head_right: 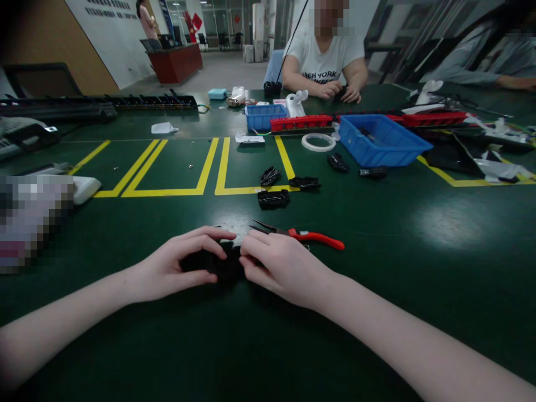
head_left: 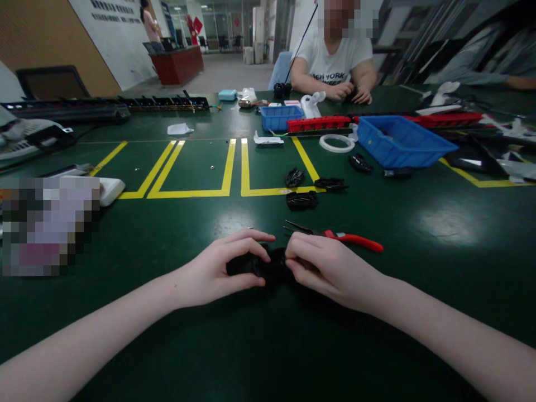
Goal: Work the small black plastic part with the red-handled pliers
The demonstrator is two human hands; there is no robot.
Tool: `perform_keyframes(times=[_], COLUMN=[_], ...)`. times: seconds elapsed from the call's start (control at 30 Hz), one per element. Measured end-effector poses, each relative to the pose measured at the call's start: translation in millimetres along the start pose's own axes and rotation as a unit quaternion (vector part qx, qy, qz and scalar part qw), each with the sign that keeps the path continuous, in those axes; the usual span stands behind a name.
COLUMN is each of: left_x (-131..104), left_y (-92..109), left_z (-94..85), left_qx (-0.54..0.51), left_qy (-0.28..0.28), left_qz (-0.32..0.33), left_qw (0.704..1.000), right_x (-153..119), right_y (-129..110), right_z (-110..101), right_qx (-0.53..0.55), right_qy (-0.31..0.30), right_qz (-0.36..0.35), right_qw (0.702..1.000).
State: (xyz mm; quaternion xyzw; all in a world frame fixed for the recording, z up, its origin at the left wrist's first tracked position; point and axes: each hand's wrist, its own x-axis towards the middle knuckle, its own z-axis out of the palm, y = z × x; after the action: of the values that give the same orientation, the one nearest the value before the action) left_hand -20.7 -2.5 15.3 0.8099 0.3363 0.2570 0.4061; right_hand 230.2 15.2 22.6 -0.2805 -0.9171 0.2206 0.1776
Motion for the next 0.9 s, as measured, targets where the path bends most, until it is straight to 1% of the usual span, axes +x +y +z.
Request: perform_keyframes(times=[0.1,0.27,0.53,0.7,0.9], left_x=[1.2,2.6,5.7,6.1,6.3], left_y=[-2.2,-5.2,-8.7,-10.7,-11.2], left_z=[-2.4,-3.0,-2.8,-3.6,-3.4], left_qx=[0.041,0.053,0.028,0.006,0.009], left_qy=[-0.002,-0.032,-0.037,-0.034,-0.039], left_qz=[0.007,0.012,0.014,0.015,0.018], left_qw=[0.999,0.998,0.999,0.999,0.999], right_x=[-0.9,0.1,4.0,4.7,5.2], right_y=[2.0,2.3,3.5,4.9,1.0], right_z=[2.3,4.5,9.2,9.7,8.6], right_qx=[0.001,-0.027,-0.154,-0.186,-0.201], right_qy=[0.012,0.05,0.082,0.08,0.066], right_qz=[-0.003,-0.011,-0.05,-0.067,-0.091], right_qw=[1.0,0.998,0.983,0.977,0.973])
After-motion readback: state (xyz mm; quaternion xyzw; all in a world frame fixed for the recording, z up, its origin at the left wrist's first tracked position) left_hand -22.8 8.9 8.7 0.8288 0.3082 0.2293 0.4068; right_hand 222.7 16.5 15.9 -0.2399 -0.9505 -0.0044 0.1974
